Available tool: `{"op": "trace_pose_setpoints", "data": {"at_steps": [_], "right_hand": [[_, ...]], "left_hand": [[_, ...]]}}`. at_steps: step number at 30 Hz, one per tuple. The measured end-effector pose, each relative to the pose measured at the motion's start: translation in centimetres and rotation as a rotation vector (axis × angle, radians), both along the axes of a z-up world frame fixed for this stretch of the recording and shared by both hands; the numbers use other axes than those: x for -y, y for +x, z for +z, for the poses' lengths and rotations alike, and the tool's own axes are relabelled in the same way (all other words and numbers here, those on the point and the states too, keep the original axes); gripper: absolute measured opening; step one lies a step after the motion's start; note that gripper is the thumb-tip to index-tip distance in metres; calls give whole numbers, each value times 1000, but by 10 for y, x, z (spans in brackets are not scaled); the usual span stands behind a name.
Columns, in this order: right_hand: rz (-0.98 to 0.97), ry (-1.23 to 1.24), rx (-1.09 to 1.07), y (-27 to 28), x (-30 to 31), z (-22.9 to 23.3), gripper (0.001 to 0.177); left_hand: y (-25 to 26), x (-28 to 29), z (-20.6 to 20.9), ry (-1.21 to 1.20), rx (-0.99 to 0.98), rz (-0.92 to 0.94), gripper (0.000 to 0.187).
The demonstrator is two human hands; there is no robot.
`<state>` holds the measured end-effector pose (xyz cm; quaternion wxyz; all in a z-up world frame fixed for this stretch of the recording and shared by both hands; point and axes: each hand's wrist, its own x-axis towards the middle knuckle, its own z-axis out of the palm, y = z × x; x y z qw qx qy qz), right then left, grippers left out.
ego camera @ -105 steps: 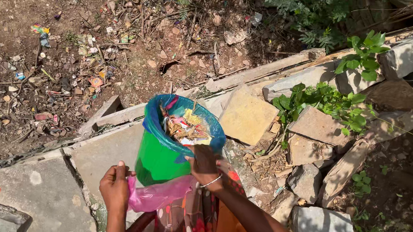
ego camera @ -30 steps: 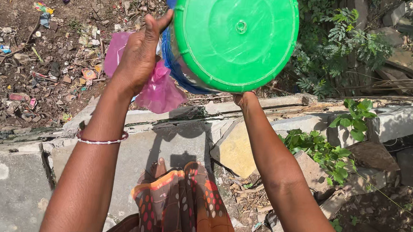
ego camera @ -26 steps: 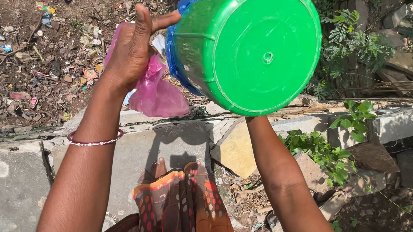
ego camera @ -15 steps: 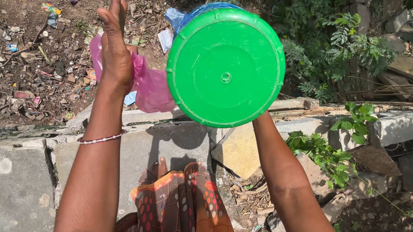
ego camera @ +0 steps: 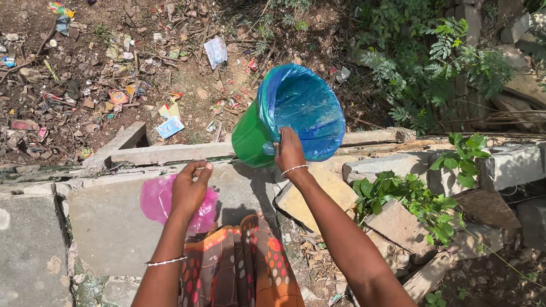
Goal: The person prepares a small green bucket by clearing out some debris and then fitting a pink plastic liner inside it.
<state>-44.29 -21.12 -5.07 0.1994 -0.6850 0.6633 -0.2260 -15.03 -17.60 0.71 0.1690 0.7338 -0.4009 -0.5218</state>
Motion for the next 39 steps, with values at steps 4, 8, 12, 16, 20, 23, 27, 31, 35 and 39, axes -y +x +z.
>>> {"op": "trace_pose_setpoints", "data": {"at_steps": [4, 8, 12, 16, 20, 23, 27, 31, 35, 39], "right_hand": [[35, 123, -368, 12, -57, 8, 25], [201, 79, -369, 1, -105, 28, 30], [345, -40, -253, 1, -155, 44, 36], [296, 78, -142, 15, -188, 43, 25], [155, 155, 2, 37, -201, 48, 31], [99, 123, 142, 46, -204, 62, 33], [-4, 143, 248, 53, -200, 68, 24], [-15, 257, 242, 52, -192, 68, 11], [-81, 218, 268, 57, -172, 69, 9], [-90, 143, 272, 74, -147, 91, 8]], "left_hand": [[-60, -59, -34, 88, -270, 13, 30], [-97, -105, -72, -23, -390, 37, 27], [-112, -140, -125, 63, -681, 349, 25], [-95, -174, -156, 22, -744, 468, 10], [-84, -180, -147, 203, -917, 593, 25], [-76, -167, -125, 230, -991, 667, 25], [-72, -158, -111, 194, -982, 629, 27], [-67, -172, -122, 165, -994, 648, 29], [-64, -192, -124, 127, -1141, 588, 27], [-70, -195, -98, 127, -1012, 479, 21]]}}
